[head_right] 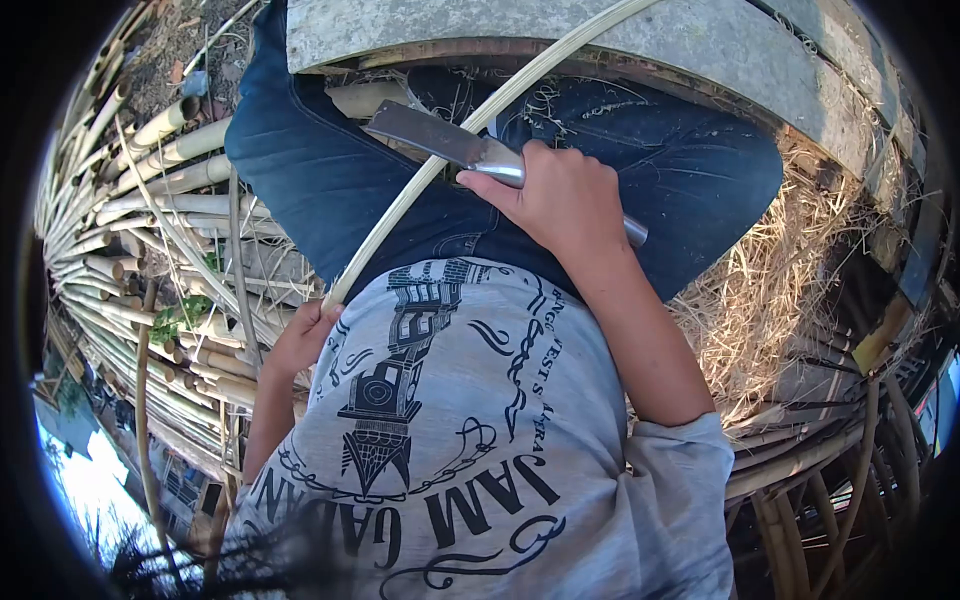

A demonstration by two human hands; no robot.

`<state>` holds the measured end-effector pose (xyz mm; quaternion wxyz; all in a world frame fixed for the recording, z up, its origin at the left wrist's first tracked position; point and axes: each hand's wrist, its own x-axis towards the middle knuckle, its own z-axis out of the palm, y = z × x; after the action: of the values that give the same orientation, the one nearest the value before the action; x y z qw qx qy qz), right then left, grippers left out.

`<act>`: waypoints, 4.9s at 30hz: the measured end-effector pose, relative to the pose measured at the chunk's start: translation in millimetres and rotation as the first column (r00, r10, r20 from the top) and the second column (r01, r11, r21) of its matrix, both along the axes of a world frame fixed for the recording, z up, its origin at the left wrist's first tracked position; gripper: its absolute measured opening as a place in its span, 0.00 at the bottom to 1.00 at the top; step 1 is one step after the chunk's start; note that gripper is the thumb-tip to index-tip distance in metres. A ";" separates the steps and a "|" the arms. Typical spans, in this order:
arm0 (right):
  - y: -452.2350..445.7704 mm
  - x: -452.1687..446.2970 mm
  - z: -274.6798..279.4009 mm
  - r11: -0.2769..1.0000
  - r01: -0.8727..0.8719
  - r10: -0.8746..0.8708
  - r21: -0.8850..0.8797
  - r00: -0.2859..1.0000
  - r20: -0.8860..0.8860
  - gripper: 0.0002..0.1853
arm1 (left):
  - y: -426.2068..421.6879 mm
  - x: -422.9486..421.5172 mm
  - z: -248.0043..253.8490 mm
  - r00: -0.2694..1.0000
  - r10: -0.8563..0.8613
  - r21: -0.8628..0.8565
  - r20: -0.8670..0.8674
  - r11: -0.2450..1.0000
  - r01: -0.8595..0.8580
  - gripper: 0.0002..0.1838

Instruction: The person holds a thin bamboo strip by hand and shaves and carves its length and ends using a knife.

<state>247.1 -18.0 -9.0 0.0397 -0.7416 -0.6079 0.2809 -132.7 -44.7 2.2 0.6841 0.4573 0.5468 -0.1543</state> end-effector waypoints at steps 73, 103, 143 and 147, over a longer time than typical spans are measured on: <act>-7.7 89.5 15.1 0.928 -0.358 0.316 0.100 0.903 0.292 0.31 | -26.1 -11.1 -28.4 0.941 0.335 -0.282 0.054 0.909 -0.307 0.10; -12.9 89.2 33.8 0.996 0.087 -0.090 -0.031 0.991 -0.098 0.22 | 3.9 -8.2 -25.7 0.998 0.054 -0.179 -0.020 0.982 -0.056 0.19; -2.3 135.3 23.0 0.993 -0.064 0.017 0.100 0.911 0.412 0.26 | -44.2 -23.5 -66.9 0.978 0.199 0.043 0.054 0.978 -0.202 0.18; -3.6 130.1 19.8 0.987 -0.080 0.018 0.136 0.914 0.405 0.27 | -56.2 -29.4 -69.9 0.963 0.268 0.049 0.008 0.962 -0.268 0.19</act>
<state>377.2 -21.7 10.8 -0.0378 -0.7629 -0.6409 0.0768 -162.1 -100.9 -67.7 0.6875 0.3959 0.6070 -0.0466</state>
